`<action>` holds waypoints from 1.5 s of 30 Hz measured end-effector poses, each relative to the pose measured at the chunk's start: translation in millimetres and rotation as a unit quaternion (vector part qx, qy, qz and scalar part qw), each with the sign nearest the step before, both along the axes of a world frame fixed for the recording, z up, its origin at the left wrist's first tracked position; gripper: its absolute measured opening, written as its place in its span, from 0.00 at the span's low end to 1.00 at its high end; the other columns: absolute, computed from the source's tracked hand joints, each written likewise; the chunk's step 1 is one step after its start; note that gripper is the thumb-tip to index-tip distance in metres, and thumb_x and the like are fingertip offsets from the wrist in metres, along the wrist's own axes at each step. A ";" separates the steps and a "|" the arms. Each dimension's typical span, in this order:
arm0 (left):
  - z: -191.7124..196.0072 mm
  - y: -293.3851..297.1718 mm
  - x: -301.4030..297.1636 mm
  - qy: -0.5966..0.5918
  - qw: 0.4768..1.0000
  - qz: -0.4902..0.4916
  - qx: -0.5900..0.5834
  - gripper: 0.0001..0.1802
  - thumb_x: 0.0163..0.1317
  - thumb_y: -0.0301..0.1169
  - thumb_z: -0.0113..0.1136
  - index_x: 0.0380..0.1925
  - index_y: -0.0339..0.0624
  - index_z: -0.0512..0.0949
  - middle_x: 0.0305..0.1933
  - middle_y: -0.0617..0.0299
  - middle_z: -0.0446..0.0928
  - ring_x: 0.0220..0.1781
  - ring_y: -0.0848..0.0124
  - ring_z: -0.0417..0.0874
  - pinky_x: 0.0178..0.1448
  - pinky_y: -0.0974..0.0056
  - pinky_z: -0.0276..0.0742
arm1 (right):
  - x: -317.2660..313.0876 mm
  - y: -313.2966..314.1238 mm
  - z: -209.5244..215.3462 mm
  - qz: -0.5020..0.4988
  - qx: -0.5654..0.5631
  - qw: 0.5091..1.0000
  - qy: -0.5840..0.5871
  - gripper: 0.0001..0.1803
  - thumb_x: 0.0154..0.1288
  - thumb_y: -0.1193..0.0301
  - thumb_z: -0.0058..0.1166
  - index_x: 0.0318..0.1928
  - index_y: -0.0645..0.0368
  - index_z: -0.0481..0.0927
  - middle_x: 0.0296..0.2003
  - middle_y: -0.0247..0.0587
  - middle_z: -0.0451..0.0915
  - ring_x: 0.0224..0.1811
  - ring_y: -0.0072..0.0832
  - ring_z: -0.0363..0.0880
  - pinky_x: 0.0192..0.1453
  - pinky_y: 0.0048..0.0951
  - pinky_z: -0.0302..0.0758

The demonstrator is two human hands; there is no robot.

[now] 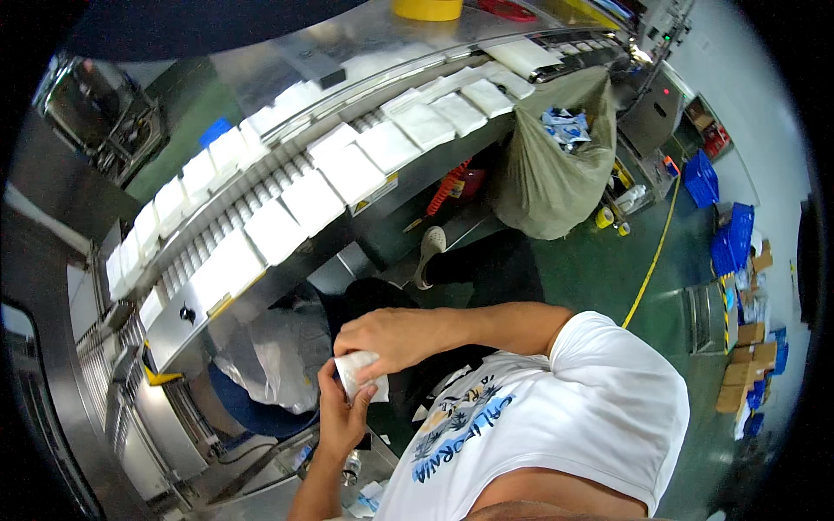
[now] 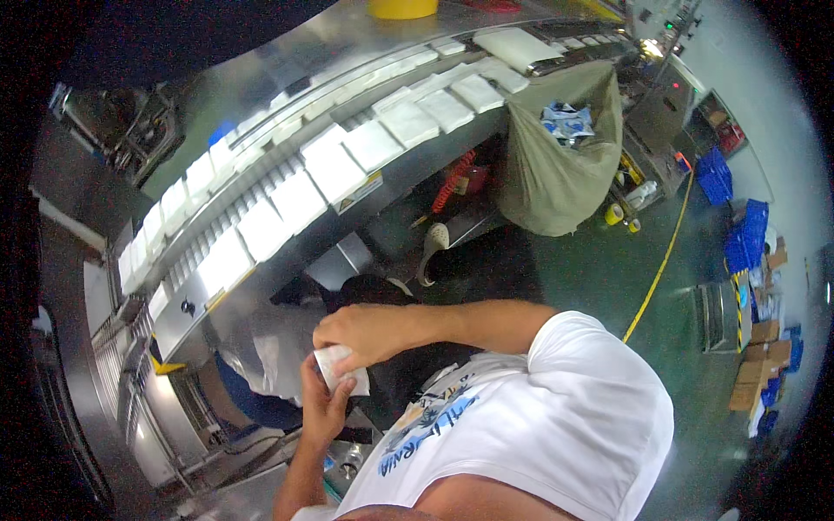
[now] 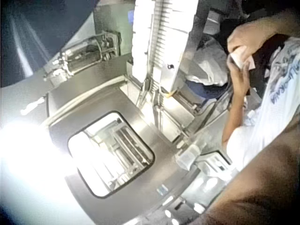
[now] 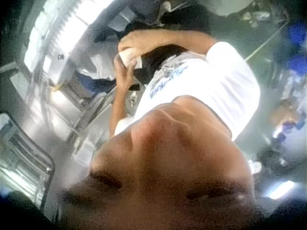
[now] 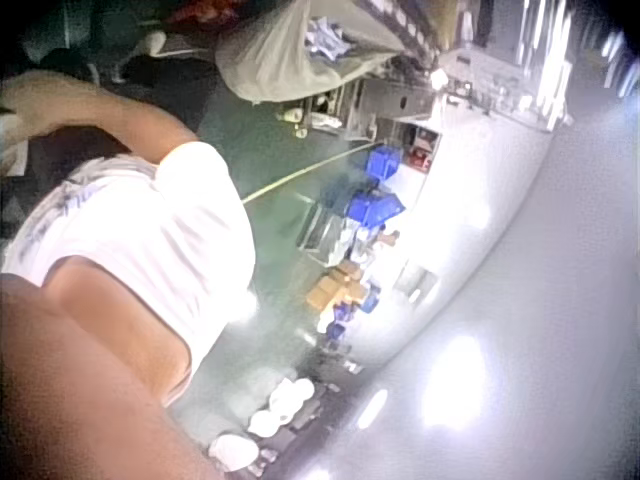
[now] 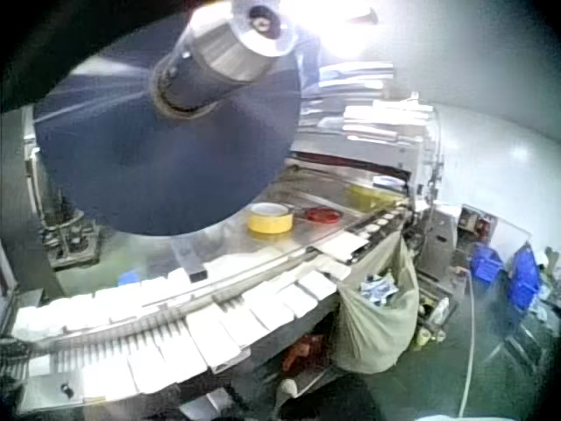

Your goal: The person picks up white rectangular packages from a conveyor belt, inspects them, and places them onto a metal table. They handle the packages one at a time, occasionally separating them or adjusting their position before moving them.

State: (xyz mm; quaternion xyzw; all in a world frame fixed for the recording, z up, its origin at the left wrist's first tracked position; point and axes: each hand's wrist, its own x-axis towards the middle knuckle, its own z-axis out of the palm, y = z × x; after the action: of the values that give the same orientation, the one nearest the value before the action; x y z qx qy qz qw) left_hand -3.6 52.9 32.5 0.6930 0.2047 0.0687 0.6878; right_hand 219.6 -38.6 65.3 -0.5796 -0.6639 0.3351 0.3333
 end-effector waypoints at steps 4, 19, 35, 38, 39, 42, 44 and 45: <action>6.1 1.1 4.4 0.053 0.996 -0.057 0.040 0.34 0.73 0.24 0.62 0.72 0.32 0.57 0.67 0.50 0.70 0.68 0.64 0.74 0.73 0.59 0.68 | 2.0 -6.4 -13.8 0.004 0.009 1.000 0.025 0.22 0.56 0.62 0.71 0.46 0.65 0.84 0.41 0.53 0.85 0.46 0.51 0.85 0.51 0.45 0.80; -5.6 1.8 6.3 -0.039 0.998 -0.007 -0.058 0.27 0.74 0.23 0.63 0.67 0.35 0.61 0.53 0.47 0.84 0.53 0.62 0.88 0.61 0.60 0.83 | 117.0 -1.7 49.9 -0.273 0.007 0.959 0.074 0.13 0.66 0.66 0.72 0.45 0.58 0.86 0.34 0.27 0.79 0.37 0.14 0.76 0.39 0.24 0.75; -6.4 5.5 0.6 -0.002 0.993 -0.077 0.092 0.24 0.73 0.30 0.65 0.62 0.35 0.69 0.44 0.50 0.86 0.45 0.60 0.91 0.51 0.60 0.86 | 224.1 168.2 49.6 -0.294 -0.035 0.922 0.248 0.20 0.71 0.52 0.69 0.45 0.55 0.83 0.36 0.28 0.72 0.40 0.19 0.77 0.46 0.22 0.85; -6.0 7.6 2.3 0.007 0.990 -0.092 0.107 0.21 0.74 0.29 0.64 0.62 0.35 0.70 0.46 0.50 0.88 0.46 0.66 0.91 0.51 0.61 0.86 | 206.6 202.4 41.5 -0.278 -0.051 0.923 0.260 0.26 0.71 0.50 0.69 0.45 0.64 0.81 0.36 0.32 0.72 0.38 0.22 0.79 0.50 0.25 0.89; -3.2 6.9 3.1 0.015 0.989 -0.091 0.116 0.21 0.74 0.29 0.64 0.62 0.35 0.70 0.46 0.49 0.88 0.46 0.65 0.91 0.51 0.61 0.86 | 199.7 212.9 39.9 -0.291 -0.060 0.919 0.257 0.26 0.71 0.52 0.69 0.47 0.65 0.83 0.37 0.34 0.75 0.39 0.23 0.80 0.48 0.26 0.90; -1.7 7.0 6.0 0.021 0.988 -0.094 0.123 0.20 0.75 0.29 0.64 0.61 0.34 0.70 0.46 0.49 0.88 0.46 0.65 0.91 0.51 0.61 0.86 | 193.8 230.2 25.1 -0.285 -0.073 0.924 0.243 0.24 0.72 0.54 0.68 0.46 0.67 0.86 0.40 0.41 0.83 0.38 0.26 0.84 0.42 0.26 0.90; -1.4 5.0 7.1 0.016 0.990 -0.098 0.099 0.20 0.75 0.29 0.64 0.61 0.33 0.70 0.46 0.49 0.88 0.46 0.64 0.91 0.50 0.60 0.86 | 223.5 238.2 11.9 -0.232 -0.169 0.956 -0.059 0.30 0.71 0.50 0.65 0.45 0.72 0.82 0.46 0.53 0.86 0.43 0.38 0.88 0.43 0.39 0.87; 2.1 3.3 0.0 0.025 0.992 -0.074 0.095 0.20 0.74 0.27 0.64 0.60 0.32 0.70 0.45 0.48 0.88 0.46 0.64 0.91 0.50 0.60 0.86 | 192.6 226.8 18.3 -0.257 -0.040 0.930 -0.260 0.35 0.71 0.47 0.62 0.52 0.75 0.78 0.46 0.62 0.87 0.50 0.52 0.88 0.54 0.48 0.83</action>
State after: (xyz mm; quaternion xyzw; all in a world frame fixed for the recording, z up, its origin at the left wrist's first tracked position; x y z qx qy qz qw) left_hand -3.5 56.2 34.7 0.7697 0.1624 0.0195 0.6171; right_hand 412.2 188.1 83.7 -0.8099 -0.5417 0.1024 0.2004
